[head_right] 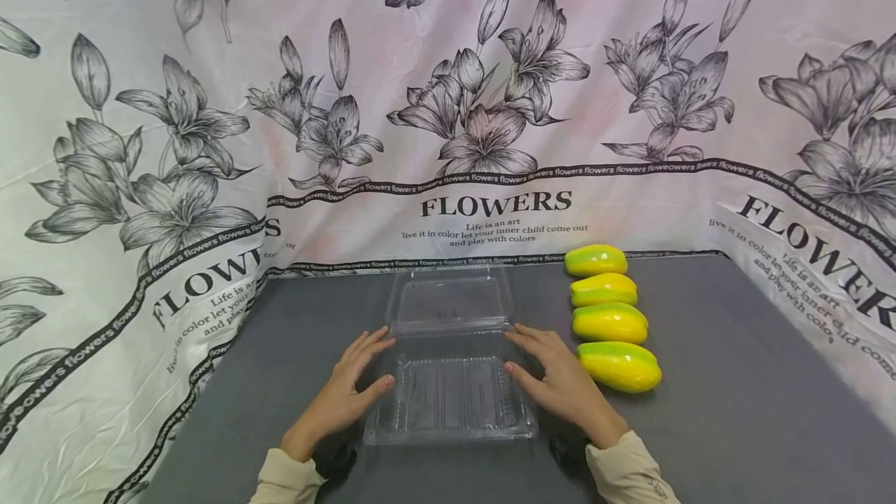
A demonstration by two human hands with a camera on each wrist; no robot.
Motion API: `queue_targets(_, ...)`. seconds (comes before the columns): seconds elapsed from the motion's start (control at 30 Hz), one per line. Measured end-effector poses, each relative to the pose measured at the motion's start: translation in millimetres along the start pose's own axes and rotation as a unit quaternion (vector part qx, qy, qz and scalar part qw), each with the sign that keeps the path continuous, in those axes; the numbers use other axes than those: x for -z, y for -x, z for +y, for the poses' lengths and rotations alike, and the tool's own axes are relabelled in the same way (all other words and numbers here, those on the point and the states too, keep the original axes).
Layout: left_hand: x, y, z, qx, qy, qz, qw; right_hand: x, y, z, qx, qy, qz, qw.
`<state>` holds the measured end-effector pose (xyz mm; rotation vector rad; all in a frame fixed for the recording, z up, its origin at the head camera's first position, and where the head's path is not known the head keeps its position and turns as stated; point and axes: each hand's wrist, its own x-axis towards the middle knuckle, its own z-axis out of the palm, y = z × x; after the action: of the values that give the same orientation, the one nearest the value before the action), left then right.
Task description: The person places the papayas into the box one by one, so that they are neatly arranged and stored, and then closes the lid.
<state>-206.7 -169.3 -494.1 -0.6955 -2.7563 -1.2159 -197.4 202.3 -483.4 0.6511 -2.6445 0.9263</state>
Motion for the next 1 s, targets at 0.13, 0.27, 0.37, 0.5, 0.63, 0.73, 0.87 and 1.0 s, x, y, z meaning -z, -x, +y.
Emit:
queue_targets(0.13,-3.9,-0.2,-3.0,-0.013,-0.002,0.019,0.9997,0.1,0.5,0.2,-0.009,-0.002,-0.005,1.000)
queue_targets(0.27,-6.2,1.2,-3.3,-0.031,-0.002,0.031,0.9990,-0.7,1.2,0.4,-0.019,-0.001,-0.015,1.000)
queue_targets(0.37,-5.9,3.4,-2.7,-0.047,0.003,0.028,0.9985,-1.3,1.9,1.1,-0.027,-0.005,-0.022,0.999)
queue_targets(0.5,-2.6,6.2,-3.1,-0.076,0.013,0.010,0.9970,-1.8,2.4,2.4,-0.036,-0.015,-0.030,0.999)
queue_targets(0.63,1.2,7.0,-5.1,-0.096,0.014,-0.008,0.9953,-1.9,2.3,3.4,-0.045,-0.021,-0.037,0.998)
queue_targets(0.73,3.2,6.5,-5.8,-0.102,0.014,-0.015,0.9946,-1.5,1.7,3.3,-0.052,-0.027,-0.039,0.998)
queue_targets(0.87,5.1,5.0,-5.9,-0.105,0.012,-0.013,0.9943,-0.6,0.2,2.9,-0.056,-0.035,-0.036,0.997)
queue_targets(1.0,5.6,3.5,-5.8,-0.101,0.004,-0.010,0.9948,0.7,-0.7,2.9,-0.049,-0.033,-0.026,0.998)
